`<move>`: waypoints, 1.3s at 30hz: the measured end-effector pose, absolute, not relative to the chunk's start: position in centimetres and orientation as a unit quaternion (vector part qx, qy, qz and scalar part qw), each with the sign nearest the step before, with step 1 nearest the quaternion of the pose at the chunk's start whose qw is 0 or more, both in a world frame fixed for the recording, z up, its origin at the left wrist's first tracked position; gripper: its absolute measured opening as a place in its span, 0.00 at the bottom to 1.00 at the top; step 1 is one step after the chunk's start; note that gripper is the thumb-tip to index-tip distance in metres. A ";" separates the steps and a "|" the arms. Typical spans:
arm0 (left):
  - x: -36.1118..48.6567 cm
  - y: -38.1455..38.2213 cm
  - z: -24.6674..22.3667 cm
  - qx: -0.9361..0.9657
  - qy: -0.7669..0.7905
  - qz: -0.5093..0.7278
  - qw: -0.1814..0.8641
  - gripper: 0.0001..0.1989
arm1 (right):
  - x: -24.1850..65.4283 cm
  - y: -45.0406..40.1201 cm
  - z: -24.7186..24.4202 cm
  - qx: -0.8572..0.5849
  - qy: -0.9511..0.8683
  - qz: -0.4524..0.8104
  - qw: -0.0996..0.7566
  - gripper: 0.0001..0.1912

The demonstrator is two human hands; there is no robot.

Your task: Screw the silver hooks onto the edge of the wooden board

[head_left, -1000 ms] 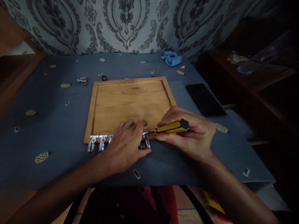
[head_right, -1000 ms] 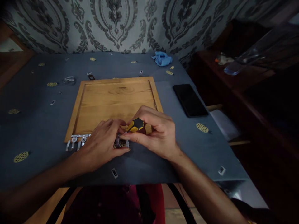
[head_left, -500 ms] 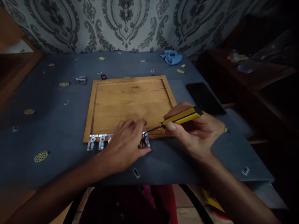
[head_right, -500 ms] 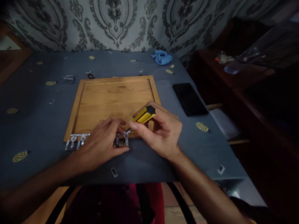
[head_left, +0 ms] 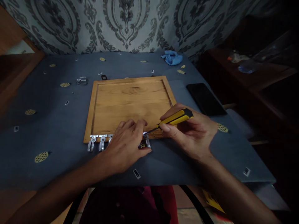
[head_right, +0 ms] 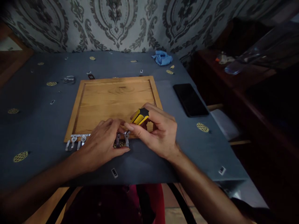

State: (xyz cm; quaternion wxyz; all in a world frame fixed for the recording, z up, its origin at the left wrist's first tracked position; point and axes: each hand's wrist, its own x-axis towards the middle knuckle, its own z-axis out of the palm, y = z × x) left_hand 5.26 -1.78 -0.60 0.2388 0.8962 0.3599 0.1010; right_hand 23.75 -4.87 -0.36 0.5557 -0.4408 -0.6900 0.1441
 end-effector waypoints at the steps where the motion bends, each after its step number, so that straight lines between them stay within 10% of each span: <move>1: 5.3 -1.8 -0.6 0.896 0.360 0.100 0.239 0.23 | 23.8 -4.8 -0.4 -0.442 -0.692 0.144 0.552 0.07; 17: 5.3 -1.8 -0.7 0.897 0.361 0.100 0.233 0.25 | 24.2 -5.0 0.1 -0.401 -0.643 0.364 0.541 0.05; 39: 5.2 -1.8 -0.6 0.898 0.358 0.097 0.237 0.24 | 23.4 -5.0 -0.2 -0.440 -0.592 0.137 0.661 0.10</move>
